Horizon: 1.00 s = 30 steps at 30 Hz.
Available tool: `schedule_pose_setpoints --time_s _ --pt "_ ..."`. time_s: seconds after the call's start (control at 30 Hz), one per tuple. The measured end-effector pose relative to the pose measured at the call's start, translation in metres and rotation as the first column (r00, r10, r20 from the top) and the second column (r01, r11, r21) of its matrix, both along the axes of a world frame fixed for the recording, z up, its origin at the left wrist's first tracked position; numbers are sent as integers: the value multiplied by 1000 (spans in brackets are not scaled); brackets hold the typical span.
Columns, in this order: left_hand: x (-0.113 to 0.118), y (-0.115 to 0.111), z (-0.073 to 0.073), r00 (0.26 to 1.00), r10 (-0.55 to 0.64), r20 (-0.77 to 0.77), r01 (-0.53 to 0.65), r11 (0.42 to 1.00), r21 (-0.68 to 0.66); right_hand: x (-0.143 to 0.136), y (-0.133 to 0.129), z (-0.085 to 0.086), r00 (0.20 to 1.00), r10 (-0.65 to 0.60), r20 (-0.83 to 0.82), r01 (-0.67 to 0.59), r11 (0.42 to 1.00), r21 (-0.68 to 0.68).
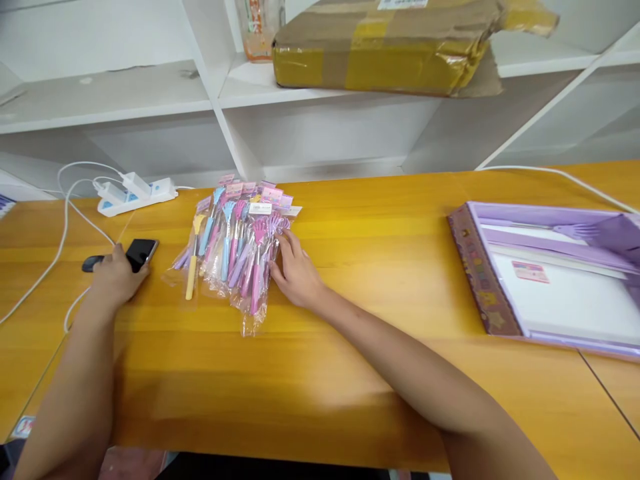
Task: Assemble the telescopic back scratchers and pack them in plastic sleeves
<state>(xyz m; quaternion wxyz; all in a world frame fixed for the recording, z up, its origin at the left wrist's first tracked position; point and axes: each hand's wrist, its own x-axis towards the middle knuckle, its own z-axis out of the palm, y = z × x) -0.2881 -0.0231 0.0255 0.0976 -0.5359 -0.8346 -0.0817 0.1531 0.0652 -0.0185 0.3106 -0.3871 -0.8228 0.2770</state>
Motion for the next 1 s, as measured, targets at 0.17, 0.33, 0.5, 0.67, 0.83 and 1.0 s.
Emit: schedule_pose_setpoints --time_s 0.17,0.33,0.5,0.67,0.83,1.0 --pt "98 8 -3 908 -419 2 397 863 312 0 -1 -2 995 -95 -27 96 994 47" --pt "182 9 -13 604 -789 111 781 614 112 2 1 -2 987 -146 -59 148 989 27" --pt "192 6 -20 565 -805 183 814 580 38 3 2 -1 996 -65 -68 65 998 -5" --pt "185 5 -20 536 -819 206 827 558 69 2 1 -4 996 -20 -83 11 995 -103" --pt "180 7 -22 516 -826 227 833 546 93 2 0 -3 999 -6 -33 2 996 -93" --pt "178 7 -25 515 -829 218 834 543 93 3 1 -2 1000 -2 -3 1 993 -120"
